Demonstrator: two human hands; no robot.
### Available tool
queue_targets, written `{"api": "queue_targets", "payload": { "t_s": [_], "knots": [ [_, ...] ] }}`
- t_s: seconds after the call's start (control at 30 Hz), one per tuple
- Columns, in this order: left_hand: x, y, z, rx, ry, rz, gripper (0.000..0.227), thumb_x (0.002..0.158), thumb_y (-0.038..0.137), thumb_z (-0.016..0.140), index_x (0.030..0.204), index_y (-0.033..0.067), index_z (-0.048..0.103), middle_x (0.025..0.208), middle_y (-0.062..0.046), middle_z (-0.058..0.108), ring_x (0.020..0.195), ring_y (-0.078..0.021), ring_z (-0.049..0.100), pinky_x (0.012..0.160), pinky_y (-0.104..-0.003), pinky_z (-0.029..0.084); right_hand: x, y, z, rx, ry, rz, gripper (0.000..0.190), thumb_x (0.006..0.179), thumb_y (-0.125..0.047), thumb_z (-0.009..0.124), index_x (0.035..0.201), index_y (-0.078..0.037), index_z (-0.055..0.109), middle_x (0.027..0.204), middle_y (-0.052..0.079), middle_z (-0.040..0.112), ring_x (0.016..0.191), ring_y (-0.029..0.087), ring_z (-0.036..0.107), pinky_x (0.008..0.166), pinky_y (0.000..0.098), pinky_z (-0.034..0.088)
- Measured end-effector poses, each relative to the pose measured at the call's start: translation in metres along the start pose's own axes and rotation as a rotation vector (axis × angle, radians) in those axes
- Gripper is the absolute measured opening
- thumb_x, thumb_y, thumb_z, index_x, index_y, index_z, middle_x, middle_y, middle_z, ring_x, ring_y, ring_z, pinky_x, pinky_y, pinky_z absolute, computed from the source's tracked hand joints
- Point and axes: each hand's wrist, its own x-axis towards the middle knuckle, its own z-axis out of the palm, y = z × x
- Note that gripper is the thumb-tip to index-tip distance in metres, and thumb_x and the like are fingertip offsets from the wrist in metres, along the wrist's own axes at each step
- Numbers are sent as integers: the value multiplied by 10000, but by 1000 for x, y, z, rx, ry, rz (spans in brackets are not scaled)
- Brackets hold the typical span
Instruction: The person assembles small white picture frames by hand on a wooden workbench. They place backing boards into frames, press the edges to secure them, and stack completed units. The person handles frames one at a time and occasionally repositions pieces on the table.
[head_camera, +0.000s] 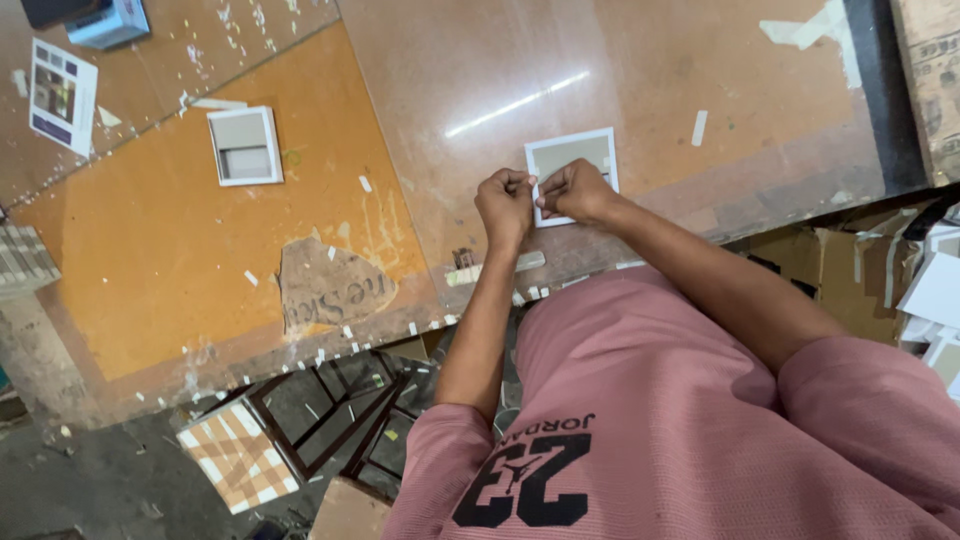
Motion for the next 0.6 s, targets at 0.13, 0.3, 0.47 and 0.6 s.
{"api": "queue_targets", "payload": {
  "t_s": [0.13,0.3,0.47,0.6],
  "knots": [
    [-31,-5,-10,24,-5,-41,43,866,19,739,843,-17,740,740,-118,756,665,-134,705,631,-297,548,11,4,-4,0,-37,1,154,888,52,735,1022,127,729,899,183,764,764,178,742,705,287,639],
    [-68,-25,-2,7,29,-130,72,881,44,744,841,-11,719,708,-120,732,609,-151,661,589,-307,516,20,27,-12,-40,-113,-8,190,875,110,679,1059,137,714,924,199,766,778,209,756,723,306,648],
    [-77,-35,-13,-28,0,-60,79,815,68,797,818,6,749,717,-96,743,645,-135,676,626,-293,538,27,34,-15,-145,-135,-37,217,875,89,681,1083,136,721,921,192,772,765,198,756,700,305,640],
    [-52,-26,-19,147,46,-37,237,883,126,837,793,-52,709,670,-181,670,575,-212,592,582,-359,483,23,26,-15,-239,-74,-16,201,861,40,760,1045,120,769,874,184,778,742,182,732,689,295,617]
  ]
}}
